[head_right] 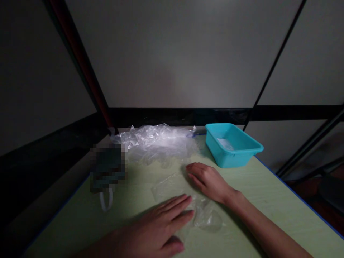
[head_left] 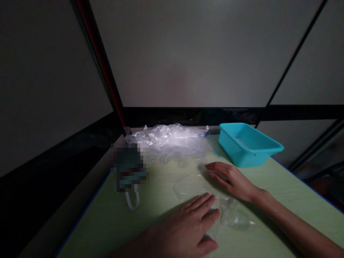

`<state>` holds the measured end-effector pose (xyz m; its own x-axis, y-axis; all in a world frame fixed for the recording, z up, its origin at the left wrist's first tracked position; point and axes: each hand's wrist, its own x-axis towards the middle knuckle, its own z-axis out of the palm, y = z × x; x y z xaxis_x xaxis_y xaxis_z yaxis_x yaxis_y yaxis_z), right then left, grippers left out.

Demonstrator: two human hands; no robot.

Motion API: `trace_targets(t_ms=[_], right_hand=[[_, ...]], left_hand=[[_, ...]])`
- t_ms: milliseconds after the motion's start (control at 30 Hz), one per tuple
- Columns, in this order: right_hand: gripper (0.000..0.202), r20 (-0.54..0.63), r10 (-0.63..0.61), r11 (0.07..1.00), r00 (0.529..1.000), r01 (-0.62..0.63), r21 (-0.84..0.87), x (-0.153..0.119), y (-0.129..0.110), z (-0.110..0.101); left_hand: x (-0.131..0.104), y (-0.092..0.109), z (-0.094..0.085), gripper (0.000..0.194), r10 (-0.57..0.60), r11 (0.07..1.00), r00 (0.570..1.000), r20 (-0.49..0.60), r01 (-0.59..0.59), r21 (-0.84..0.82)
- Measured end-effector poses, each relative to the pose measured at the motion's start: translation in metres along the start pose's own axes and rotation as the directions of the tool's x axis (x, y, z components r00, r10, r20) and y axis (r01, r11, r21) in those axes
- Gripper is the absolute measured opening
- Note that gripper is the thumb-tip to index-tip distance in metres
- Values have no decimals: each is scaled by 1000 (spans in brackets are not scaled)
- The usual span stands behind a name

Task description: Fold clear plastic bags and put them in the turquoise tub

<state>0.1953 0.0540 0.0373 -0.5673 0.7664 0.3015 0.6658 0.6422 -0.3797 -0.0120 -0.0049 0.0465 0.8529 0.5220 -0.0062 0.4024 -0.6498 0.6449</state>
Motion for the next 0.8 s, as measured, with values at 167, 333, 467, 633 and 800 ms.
trace_targets(t_ms=[167,333,467,633,800], right_hand=[[26,6,-21,999,1000,21,44,-1,-9,3],[18,-45,116,987,992,-120,-108,1,-4,11],[19,-74,211,942,975,-223,-252,2,-1,17],[27,-98,167,958,981,-185,-221,2,-2,23],[59,17,9,984,1000,-6,-177,-3,-16,29]], left_hand=[[6,-9,1,32,-5,998,947,-321,-17,-67],[18,-50,0,23,-326,938,641,-695,129,-321],[22,-68,-4,19,-359,928,611,-706,152,-340],[16,-59,-2,32,-224,974,693,-685,132,-186],[7,-53,5,51,-57,919,888,-457,225,323]])
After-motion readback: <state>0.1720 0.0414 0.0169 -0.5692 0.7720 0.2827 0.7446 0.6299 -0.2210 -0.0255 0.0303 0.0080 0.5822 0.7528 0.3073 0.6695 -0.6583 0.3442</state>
